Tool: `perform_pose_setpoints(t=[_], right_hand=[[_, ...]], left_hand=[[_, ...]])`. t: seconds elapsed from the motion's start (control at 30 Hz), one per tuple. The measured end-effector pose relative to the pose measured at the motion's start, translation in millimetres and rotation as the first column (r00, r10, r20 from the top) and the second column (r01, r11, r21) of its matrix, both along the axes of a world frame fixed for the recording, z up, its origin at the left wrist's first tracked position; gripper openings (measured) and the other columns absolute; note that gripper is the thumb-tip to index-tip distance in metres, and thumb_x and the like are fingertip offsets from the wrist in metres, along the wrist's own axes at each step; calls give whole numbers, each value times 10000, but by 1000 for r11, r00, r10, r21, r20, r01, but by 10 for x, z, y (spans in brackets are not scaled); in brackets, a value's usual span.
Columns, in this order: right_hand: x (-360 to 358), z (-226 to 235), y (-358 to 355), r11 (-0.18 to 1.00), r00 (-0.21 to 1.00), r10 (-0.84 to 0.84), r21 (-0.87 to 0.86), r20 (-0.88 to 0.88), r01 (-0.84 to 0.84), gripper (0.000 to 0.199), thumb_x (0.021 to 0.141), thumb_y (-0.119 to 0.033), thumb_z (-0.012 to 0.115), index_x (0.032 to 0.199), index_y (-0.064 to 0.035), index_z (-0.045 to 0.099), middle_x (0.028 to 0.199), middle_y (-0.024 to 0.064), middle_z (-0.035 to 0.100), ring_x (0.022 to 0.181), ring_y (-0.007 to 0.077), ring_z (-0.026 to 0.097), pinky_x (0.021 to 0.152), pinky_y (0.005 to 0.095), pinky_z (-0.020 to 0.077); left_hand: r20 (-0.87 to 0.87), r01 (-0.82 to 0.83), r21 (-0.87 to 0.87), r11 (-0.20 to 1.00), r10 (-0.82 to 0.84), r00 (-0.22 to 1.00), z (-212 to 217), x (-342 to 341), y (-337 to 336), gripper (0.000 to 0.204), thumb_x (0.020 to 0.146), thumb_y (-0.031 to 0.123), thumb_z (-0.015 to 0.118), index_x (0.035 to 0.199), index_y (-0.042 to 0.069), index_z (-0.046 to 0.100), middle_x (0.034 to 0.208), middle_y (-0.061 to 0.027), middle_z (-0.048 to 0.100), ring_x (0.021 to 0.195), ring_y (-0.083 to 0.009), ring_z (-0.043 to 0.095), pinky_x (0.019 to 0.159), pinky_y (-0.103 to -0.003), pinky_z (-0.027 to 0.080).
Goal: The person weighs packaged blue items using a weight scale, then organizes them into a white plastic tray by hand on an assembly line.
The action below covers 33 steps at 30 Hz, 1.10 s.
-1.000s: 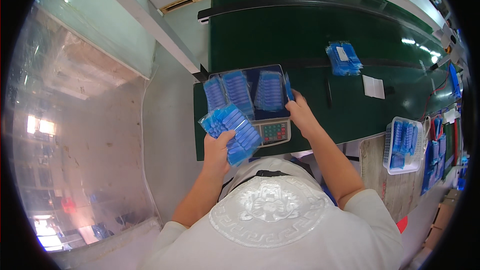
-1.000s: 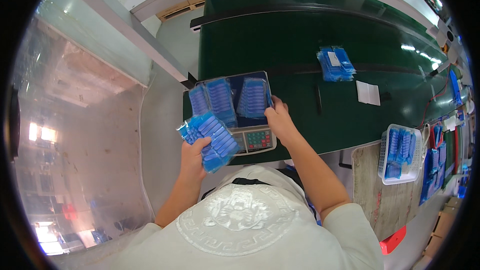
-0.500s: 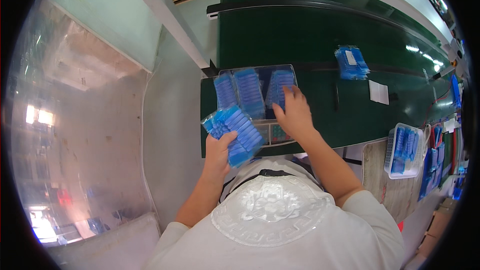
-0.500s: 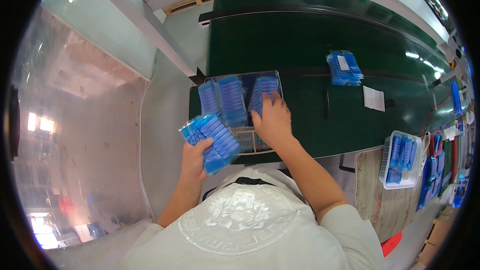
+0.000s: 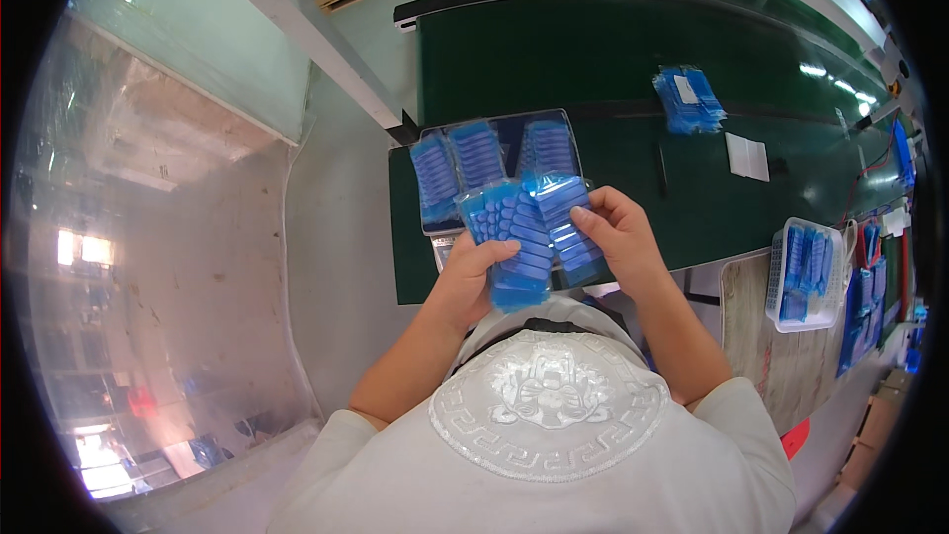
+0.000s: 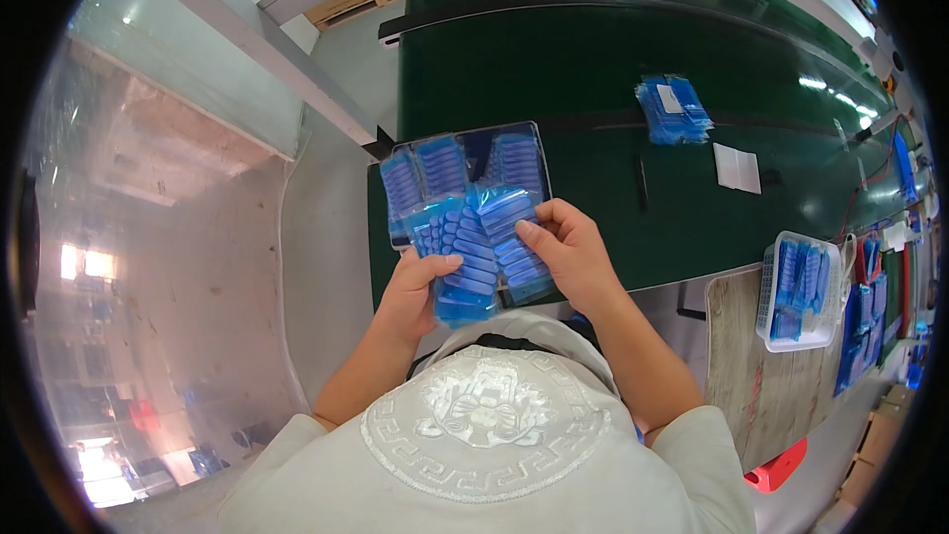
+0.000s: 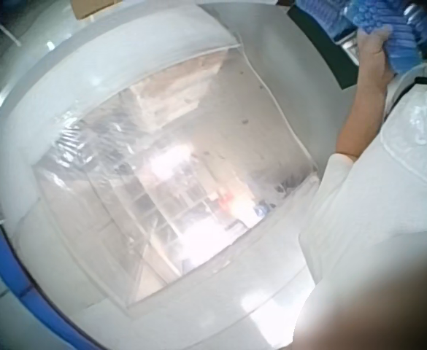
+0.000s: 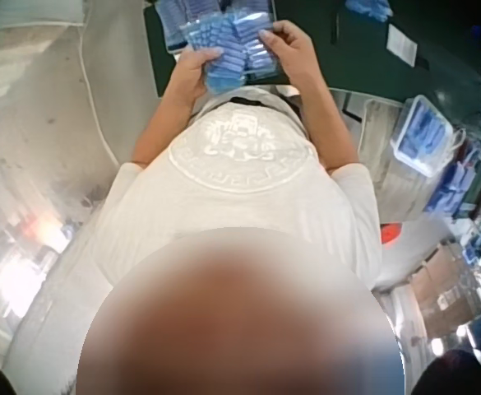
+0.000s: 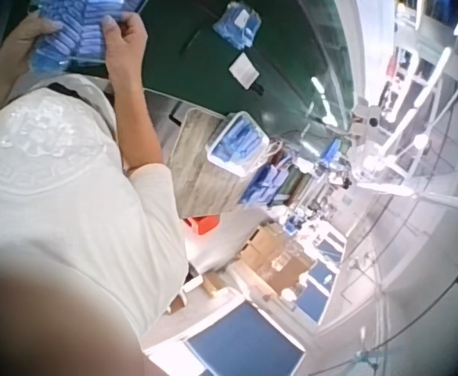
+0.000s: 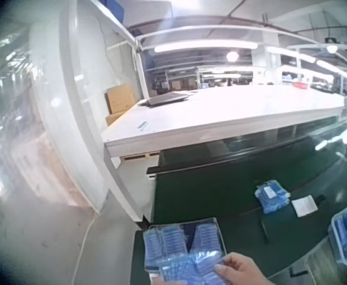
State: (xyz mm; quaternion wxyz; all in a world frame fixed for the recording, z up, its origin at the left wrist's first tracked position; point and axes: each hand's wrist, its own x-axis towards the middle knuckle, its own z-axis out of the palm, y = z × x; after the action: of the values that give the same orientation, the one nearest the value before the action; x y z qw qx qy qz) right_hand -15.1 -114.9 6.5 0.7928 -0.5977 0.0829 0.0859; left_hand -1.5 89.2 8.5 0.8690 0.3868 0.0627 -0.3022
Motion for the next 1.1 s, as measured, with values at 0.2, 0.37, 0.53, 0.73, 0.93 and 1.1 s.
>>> perform_pose_setpoints(t=[0.2, 0.37, 0.53, 0.73, 0.93, 1.1], right_hand=[[-49, 55, -167, 953, 997, 7, 302, -80, 18, 137, 911, -148, 625, 974, -34, 583, 846, 50, 639, 703, 86, 600, 626, 241, 513], [-8, -50, -353, 576, 976, 161, 789, 147, -214, 169, 936, -158, 577, 1038, -29, 536, 851, 77, 642, 671, 112, 621, 573, 245, 529], [-27, 213, -186, 907, 984, -127, 388, -123, 166, 173, 927, -126, 578, 1069, -35, 542, 857, 40, 623, 712, 101, 602, 642, 247, 513], [-67, -87, 168, 979, 996, -39, 199, -75, 53, 257, 889, -137, 656, 1066, 2, 532, 904, 66, 660, 792, 95, 623, 726, 233, 514], [-58, -219, 150, 980, 992, -91, 169, -92, 106, 320, 872, -135, 676, 1118, 11, 532, 911, 66, 654, 803, 107, 622, 733, 241, 512], [-65, -222, 185, 955, 986, -151, 247, -76, 166, 269, 878, -126, 662, 1085, 3, 547, 901, 57, 639, 821, 105, 606, 757, 256, 509]], left_hand=[[89, -91, 169, 981, 77, 993, -38, -79, -141, 277, 860, 50, 610, 1134, 38, 568, 1024, -65, 644, 898, -161, 634, 811, -321, 528], [102, -149, 228, 962, 129, 986, -81, -85, -146, 272, 850, 44, 627, 1119, 43, 581, 1009, -56, 648, 887, -152, 631, 807, -318, 526], [75, -146, 228, 963, 132, 988, -93, -86, -166, 265, 848, 41, 624, 1110, 42, 585, 1004, -49, 649, 899, -144, 626, 830, -315, 514], [134, -135, 151, 979, 115, 984, -255, -154, -229, 370, 816, 30, 672, 1168, 38, 559, 1079, -82, 644, 975, -183, 629, 877, -355, 514], [104, -94, 212, 973, 74, 992, -183, -169, -213, 401, 806, 35, 690, 1181, 39, 549, 1099, -79, 635, 993, -189, 620, 893, -346, 502], [137, -108, 281, 954, 72, 988, -210, -154, -239, 381, 824, 75, 684, 1180, 50, 552, 1090, -91, 633, 968, -193, 629, 871, -361, 520]])
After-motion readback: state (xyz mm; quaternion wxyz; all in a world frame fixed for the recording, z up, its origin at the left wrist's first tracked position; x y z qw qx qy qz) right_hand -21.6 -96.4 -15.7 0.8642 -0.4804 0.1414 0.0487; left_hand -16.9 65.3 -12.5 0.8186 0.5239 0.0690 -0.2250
